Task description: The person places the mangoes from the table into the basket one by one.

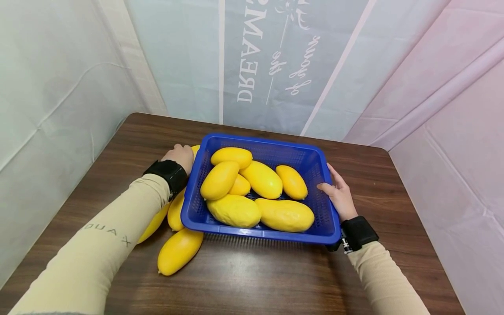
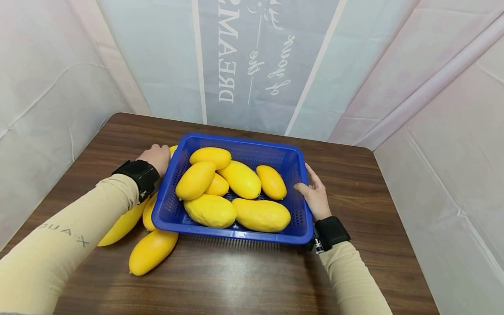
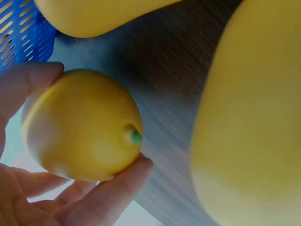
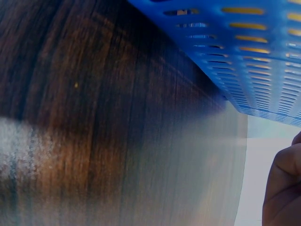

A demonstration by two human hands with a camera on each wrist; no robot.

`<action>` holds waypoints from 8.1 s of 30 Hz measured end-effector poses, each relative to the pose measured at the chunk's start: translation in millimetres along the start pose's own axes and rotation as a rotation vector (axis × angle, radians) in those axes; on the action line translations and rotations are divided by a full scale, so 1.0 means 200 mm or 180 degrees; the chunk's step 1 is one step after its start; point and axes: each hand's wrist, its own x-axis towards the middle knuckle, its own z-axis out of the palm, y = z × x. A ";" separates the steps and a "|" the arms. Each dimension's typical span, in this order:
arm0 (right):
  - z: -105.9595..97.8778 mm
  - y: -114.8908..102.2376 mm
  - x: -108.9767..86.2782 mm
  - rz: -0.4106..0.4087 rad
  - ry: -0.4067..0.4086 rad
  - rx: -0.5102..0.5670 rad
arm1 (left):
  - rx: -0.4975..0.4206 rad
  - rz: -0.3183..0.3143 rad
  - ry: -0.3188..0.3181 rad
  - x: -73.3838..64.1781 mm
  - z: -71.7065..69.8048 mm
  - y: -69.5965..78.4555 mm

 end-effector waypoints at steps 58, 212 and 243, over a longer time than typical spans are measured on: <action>0.00 0.00 -0.01 0.0040 0.0010 -0.0108 | -0.0340 0.0097 0.1100 -0.18 -0.21 0.05; 0.00 0.02 0.02 -0.0030 0.0032 0.0036 | -0.0002 0.1351 0.0029 -0.19 0.09 0.60; 0.00 0.03 0.02 0.0036 0.0057 0.0130 | -0.0149 0.1660 0.0051 -0.19 0.13 0.56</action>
